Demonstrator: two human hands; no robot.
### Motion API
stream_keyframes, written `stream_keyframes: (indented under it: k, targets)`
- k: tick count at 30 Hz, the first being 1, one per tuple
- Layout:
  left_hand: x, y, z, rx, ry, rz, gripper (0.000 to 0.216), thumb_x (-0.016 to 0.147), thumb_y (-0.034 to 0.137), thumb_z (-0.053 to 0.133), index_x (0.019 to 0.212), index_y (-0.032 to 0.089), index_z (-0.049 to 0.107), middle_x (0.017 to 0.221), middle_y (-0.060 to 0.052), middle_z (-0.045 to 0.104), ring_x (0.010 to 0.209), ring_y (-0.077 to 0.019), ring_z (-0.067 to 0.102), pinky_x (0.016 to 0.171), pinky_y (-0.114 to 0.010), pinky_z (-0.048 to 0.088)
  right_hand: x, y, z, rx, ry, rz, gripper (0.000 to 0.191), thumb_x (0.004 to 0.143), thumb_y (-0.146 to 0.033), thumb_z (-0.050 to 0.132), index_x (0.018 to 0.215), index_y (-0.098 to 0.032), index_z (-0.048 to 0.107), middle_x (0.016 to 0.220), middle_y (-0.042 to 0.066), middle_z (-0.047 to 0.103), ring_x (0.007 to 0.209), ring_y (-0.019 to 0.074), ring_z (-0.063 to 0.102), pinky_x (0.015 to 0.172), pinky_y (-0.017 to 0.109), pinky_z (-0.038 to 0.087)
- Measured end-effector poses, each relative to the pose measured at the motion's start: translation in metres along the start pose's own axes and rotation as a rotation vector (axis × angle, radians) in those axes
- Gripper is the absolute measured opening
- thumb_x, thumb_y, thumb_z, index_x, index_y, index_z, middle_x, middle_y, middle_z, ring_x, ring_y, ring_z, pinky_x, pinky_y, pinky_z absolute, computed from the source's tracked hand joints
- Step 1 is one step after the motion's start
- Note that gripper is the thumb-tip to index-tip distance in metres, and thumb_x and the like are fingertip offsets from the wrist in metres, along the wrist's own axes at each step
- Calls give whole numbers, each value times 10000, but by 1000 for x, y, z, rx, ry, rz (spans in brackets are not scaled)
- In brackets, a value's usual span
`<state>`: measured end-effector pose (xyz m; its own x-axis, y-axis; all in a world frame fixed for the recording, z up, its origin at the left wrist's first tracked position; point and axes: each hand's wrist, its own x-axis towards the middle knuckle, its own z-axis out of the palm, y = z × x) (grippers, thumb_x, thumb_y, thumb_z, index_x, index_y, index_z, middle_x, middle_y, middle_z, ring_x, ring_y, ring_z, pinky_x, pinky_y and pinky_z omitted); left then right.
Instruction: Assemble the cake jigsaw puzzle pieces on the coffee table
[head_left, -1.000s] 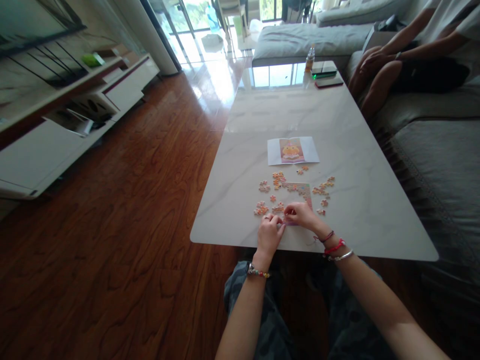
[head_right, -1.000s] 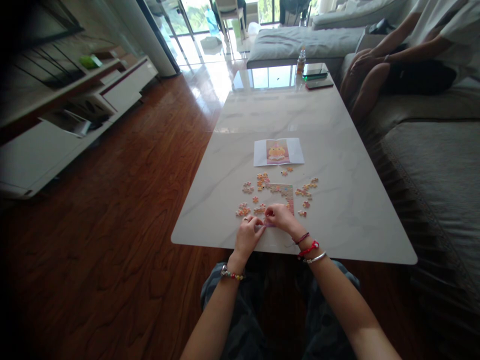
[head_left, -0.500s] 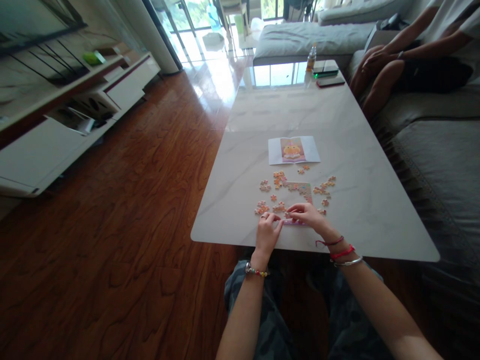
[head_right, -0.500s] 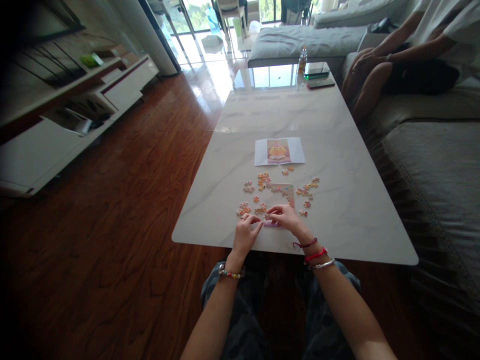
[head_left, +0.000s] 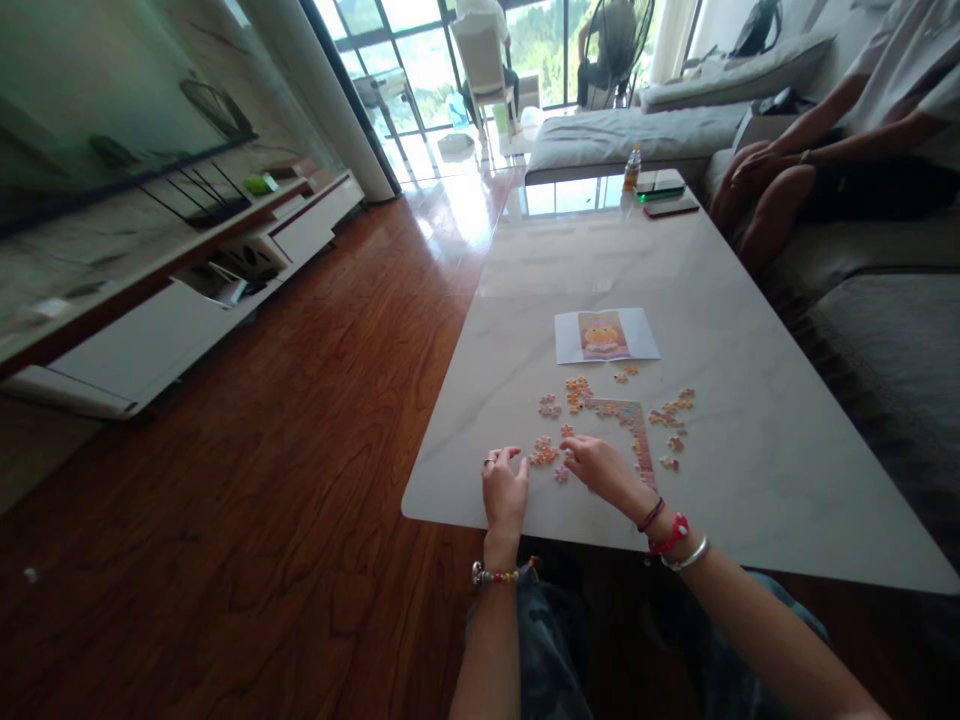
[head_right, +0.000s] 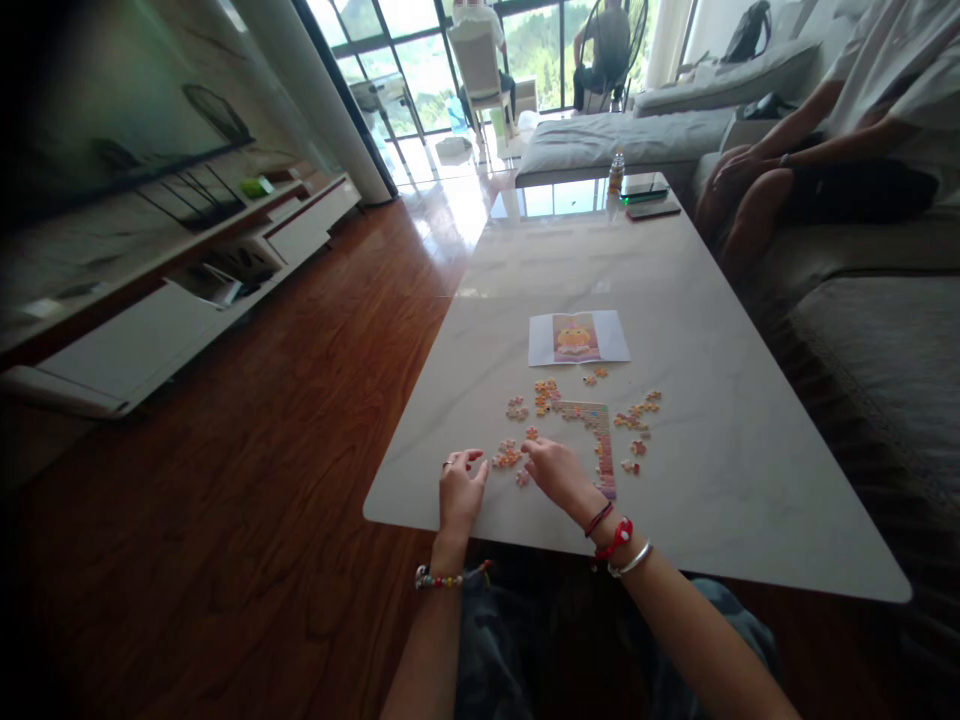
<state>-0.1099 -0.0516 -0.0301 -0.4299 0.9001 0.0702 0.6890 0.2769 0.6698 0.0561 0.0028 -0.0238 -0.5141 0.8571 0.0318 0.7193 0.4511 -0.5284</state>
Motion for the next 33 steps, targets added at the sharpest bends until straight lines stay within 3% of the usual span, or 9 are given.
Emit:
stream_keyframes:
  k: [3,6,10,14,17,21,25,29,33]
  targets:
    - [1,7,-4,17,-78,41,122,724,226,530,816,184,599,816,-44,549,745,-156,539,748,-309,434,-6,22,-13,50,115,83,139,765,-202,499,807,-179,630,702,43,630,632,142,571,605,245,418]
    - [-9,19,-4,60,-186,82,108,728,261,545,797,191,588,793,-34,550,705,-142,534,705,-284,432,-11,38,-25,117,125,95,122,745,-219,524,745,-175,639,640,27,611,572,130,545,569,242,409]
    - [-27,39,8,212,-264,30,179,728,323,556,835,179,561,853,-72,555,760,-180,544,671,-291,427,-19,36,-28,214,89,65,135,745,-257,535,744,-176,643,632,20,603,551,118,519,538,229,396]
    - [-33,48,21,298,-291,62,147,730,249,554,841,155,533,928,-116,546,879,-220,530,728,-316,424,-24,26,-25,299,76,30,152,758,-265,523,760,-167,640,662,27,607,568,115,514,543,228,401]
    - [-26,42,23,248,-327,202,109,752,196,516,850,148,521,938,-119,551,905,-208,527,778,-320,416,-25,23,-22,378,38,22,158,755,-268,529,781,-159,640,703,37,613,565,106,520,542,222,420]
    - [-8,33,20,80,-472,338,84,784,138,442,807,175,513,791,-48,596,758,-143,562,707,-262,432,-23,22,-19,503,-24,45,186,731,-265,561,866,-159,631,797,45,639,591,98,558,556,213,448]
    - [5,37,22,-64,-573,430,93,745,103,475,756,188,508,741,-4,610,709,-114,575,661,-224,436,-22,22,-17,612,-83,65,187,703,-304,593,798,-148,636,671,22,641,566,101,566,524,201,434]
    - [8,49,30,-222,-498,358,117,718,90,503,782,186,485,729,17,614,667,-93,594,644,-206,446,-26,30,-16,730,-153,237,184,688,-305,596,731,-129,624,596,29,637,516,109,569,441,184,406]
    - [7,55,38,-230,-450,358,142,700,82,533,784,187,485,728,23,617,662,-91,606,662,-208,447,-30,40,-16,743,-170,332,192,670,-308,604,715,-123,626,595,40,642,488,103,552,407,177,387]
